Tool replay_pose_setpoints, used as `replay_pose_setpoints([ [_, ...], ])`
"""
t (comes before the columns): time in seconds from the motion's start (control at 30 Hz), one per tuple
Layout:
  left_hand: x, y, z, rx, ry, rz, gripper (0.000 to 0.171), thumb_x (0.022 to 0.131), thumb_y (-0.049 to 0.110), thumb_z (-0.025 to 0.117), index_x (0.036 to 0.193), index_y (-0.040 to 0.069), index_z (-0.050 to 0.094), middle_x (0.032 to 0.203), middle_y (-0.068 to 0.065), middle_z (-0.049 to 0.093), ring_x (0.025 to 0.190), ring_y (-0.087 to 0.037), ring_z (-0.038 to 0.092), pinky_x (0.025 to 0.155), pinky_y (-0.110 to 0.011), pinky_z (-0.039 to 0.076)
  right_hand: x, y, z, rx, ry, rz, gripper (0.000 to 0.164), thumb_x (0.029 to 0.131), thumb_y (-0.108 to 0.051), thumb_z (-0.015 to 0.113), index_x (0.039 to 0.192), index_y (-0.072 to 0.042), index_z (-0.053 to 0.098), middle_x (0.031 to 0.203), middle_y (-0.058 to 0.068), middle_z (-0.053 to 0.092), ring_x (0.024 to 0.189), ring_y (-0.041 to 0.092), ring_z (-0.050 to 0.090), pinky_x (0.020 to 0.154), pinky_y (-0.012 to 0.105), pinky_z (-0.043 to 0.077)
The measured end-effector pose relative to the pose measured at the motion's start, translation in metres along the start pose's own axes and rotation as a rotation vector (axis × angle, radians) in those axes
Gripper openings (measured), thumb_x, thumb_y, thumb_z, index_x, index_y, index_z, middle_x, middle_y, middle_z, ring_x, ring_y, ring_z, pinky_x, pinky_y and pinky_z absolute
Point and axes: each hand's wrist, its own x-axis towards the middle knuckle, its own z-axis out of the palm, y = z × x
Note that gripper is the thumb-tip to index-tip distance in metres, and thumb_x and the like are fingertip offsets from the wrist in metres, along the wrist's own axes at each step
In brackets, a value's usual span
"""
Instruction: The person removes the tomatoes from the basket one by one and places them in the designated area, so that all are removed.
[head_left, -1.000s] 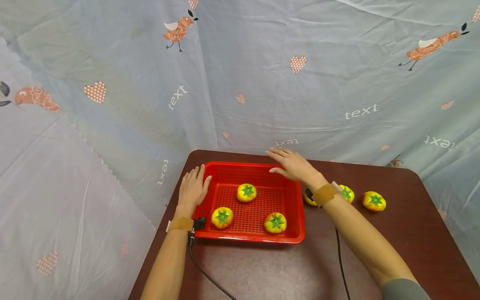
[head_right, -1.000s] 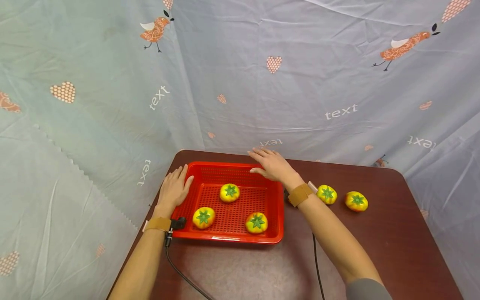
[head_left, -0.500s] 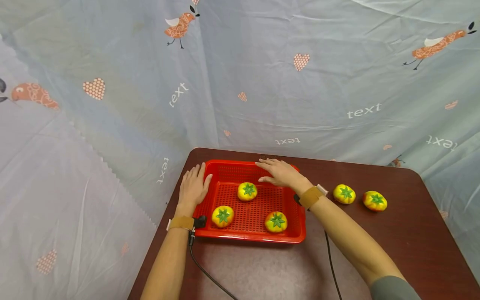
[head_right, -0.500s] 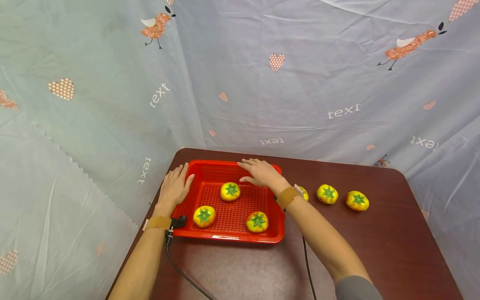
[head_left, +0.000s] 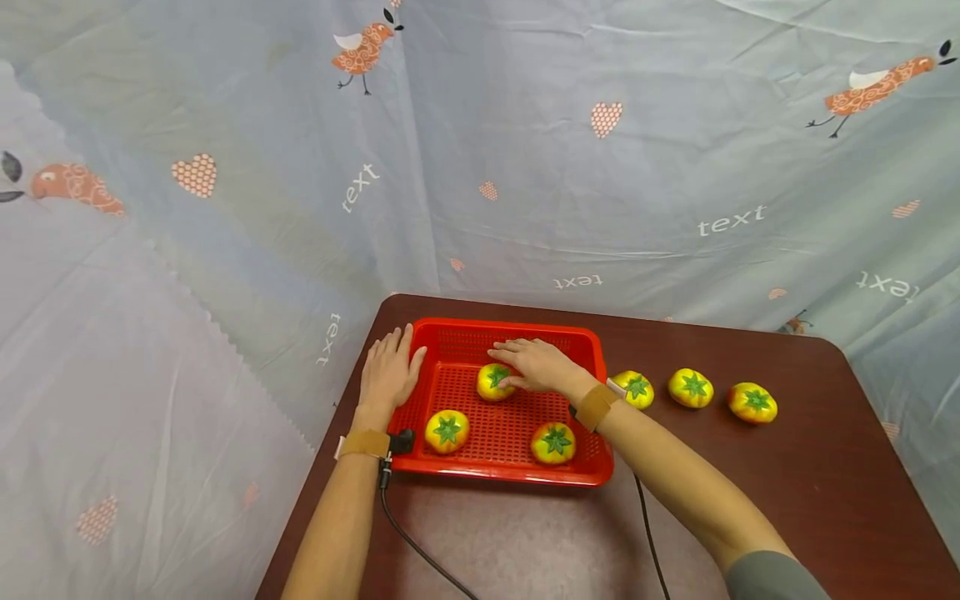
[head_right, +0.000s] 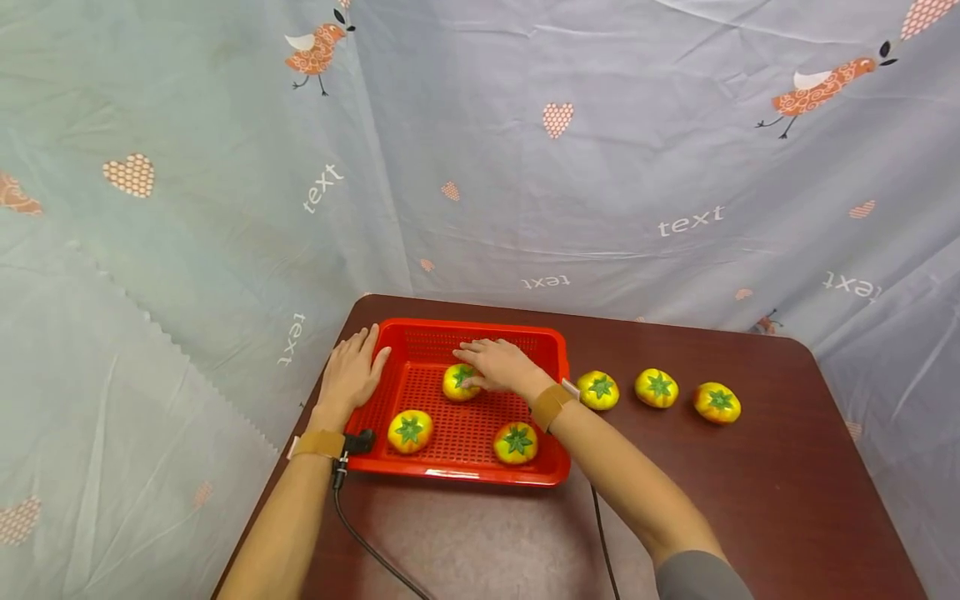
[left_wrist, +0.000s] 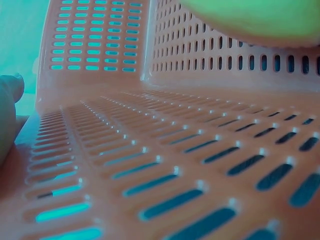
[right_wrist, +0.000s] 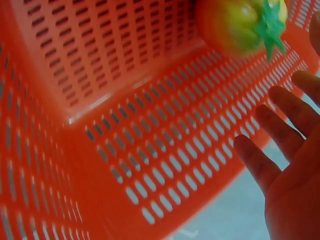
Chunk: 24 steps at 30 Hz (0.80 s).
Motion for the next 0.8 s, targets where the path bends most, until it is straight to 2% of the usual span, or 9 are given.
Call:
replay_pose_setpoints([
  [0.2,-0.001,0.001,-0.001,-0.006,0.0,0.003,0.064,0.105,0.045,0.031,0.156,0.006,0.024,0.156,-0.023,0.033,0.145,-0.04,0.03,0.122,-0.053,0.016,0.008,-0.005,0.014,0.003,-0.063,0.043,0.07,0.095,-0.049,0.056,0.153,-0.016,0.035,0.157,0.008,0.036,0.143,0.032,0.038,0.115,0.051,0.035],
  [0.4,-0.001,0.002,0.0,0.002,0.004,0.006,0.064,0.105,0.045,0.031,0.155,0.006,0.025,0.155,-0.023,0.033,0.144,-0.04,0.031,0.122,-0.053,0.017,0.012,-0.006,0.024,0.015,-0.093,0.051,0.074,0.093,-0.05,0.058,0.154,-0.016,0.033,0.155,0.011,0.039,0.141,0.035,0.04,0.114,0.052,0.035],
  [0.8,-0.001,0.002,0.0,-0.009,0.004,-0.002,0.064,0.105,0.046,0.032,0.155,0.006,0.025,0.157,-0.022,0.032,0.145,-0.039,0.029,0.122,-0.052,0.016,0.019,-0.008,0.032,-0.001,-0.092,0.066,0.074,0.094,-0.046,0.06,0.154,-0.016,0.031,0.153,0.014,0.041,0.14,0.037,0.041,0.115,0.052,0.034],
])
